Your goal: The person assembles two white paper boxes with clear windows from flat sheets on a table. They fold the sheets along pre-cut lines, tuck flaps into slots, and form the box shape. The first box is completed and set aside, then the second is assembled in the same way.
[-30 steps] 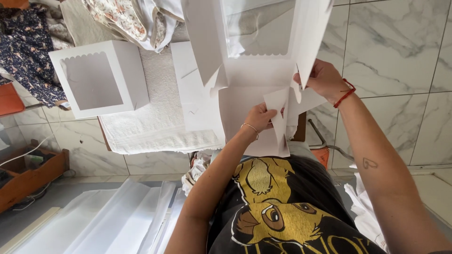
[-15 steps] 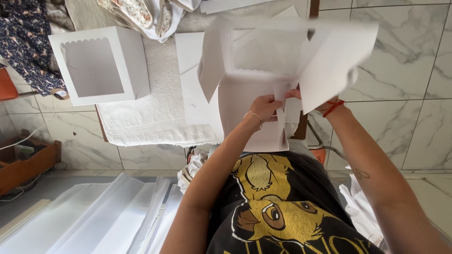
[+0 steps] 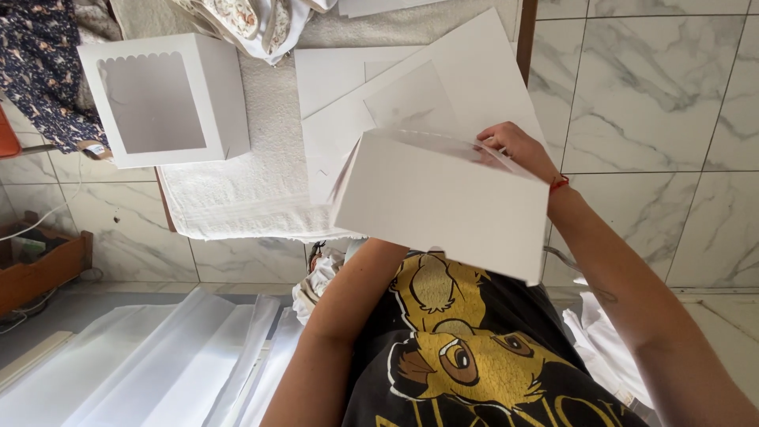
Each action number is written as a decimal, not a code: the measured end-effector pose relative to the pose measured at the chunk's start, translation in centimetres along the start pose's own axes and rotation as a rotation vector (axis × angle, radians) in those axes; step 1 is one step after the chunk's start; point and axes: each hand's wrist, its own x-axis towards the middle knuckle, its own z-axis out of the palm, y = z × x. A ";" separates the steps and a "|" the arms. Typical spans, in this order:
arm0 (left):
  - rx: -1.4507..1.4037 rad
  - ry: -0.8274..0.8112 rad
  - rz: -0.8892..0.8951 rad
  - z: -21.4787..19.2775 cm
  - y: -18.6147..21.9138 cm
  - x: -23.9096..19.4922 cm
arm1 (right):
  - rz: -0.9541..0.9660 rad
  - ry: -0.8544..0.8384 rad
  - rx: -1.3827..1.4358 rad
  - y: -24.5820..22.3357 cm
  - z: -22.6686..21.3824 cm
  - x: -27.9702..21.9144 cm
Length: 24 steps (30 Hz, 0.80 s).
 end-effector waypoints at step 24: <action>0.477 0.856 0.459 -7.8 -5.6 -8.4 | -0.396 -0.113 -0.865 -12.0 9.0 3.3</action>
